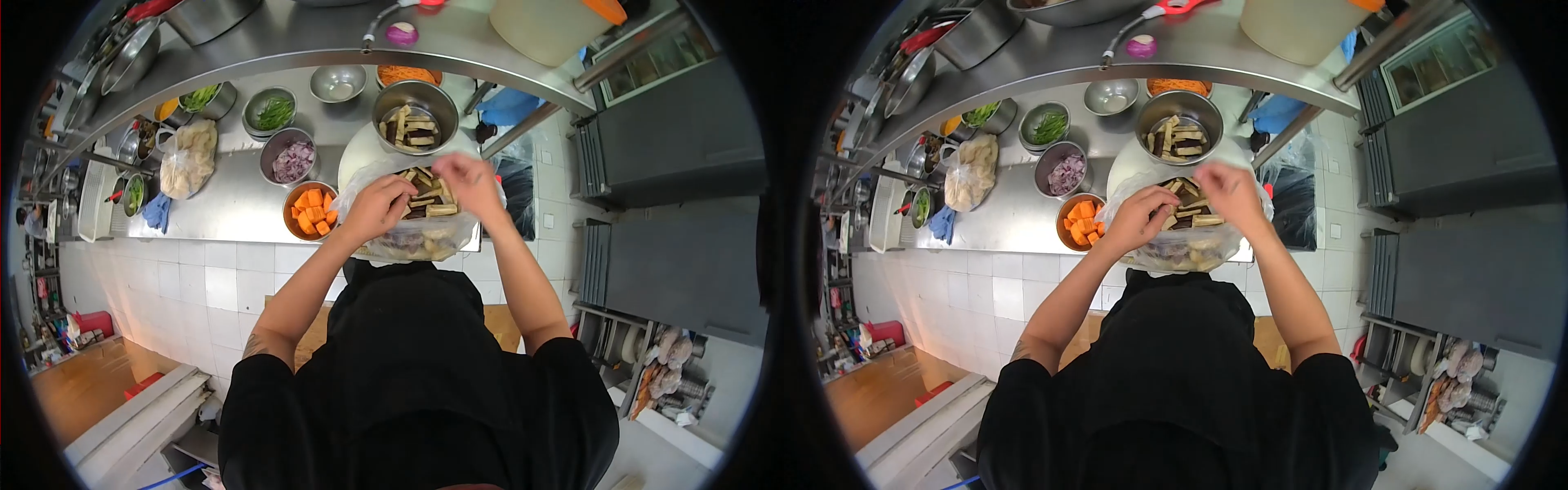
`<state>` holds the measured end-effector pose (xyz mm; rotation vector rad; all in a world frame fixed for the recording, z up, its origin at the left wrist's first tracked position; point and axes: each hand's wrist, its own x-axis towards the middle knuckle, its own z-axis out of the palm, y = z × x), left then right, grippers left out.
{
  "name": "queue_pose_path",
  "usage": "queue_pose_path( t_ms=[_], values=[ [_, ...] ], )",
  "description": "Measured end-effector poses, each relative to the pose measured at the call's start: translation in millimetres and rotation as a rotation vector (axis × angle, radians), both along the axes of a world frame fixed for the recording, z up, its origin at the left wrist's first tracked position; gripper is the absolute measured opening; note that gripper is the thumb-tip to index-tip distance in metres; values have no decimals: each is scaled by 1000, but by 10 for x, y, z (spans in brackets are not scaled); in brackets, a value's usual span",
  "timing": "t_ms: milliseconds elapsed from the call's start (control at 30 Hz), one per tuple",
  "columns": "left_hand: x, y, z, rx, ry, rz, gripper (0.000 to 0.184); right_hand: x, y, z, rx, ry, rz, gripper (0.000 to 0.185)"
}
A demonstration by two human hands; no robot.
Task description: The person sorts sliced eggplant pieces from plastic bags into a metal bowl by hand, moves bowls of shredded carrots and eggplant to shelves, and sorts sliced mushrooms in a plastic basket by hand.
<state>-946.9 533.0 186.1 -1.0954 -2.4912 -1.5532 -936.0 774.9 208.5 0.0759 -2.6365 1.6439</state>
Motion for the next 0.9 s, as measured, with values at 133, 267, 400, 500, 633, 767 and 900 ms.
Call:
queue_pose_path(
  t_ms=[133, 267, 400, 500, 633, 767, 900],
  values=[
    [39, 30, 61, 179, -124, 64, 15, -1378, 409, 29, 14, 245, -353, 17],
    [246, -128, 109, 309, -120, 150, 16, -2555, 727, -553, -324, -261, -440, 31],
    [623, -721, 30, 311, -132, 377, 17, -2967, 701, -831, -36, -403, -179, 47],
    [1030, -1332, -146, 260, -127, 612, 20, -3411, 1070, -1135, 533, -385, -309, 55],
    [1647, -2028, -383, 132, -256, 844, 21, -3028, 584, -579, 391, -493, -272, 45],
    [1978, -2319, -690, 208, -392, 992, 17, -2964, 614, -662, 48, -570, -399, 31],
    [1677, -2194, -613, 264, -444, 1033, 17, -3247, 1137, -1099, 34, -710, -417, 27]
  ],
)
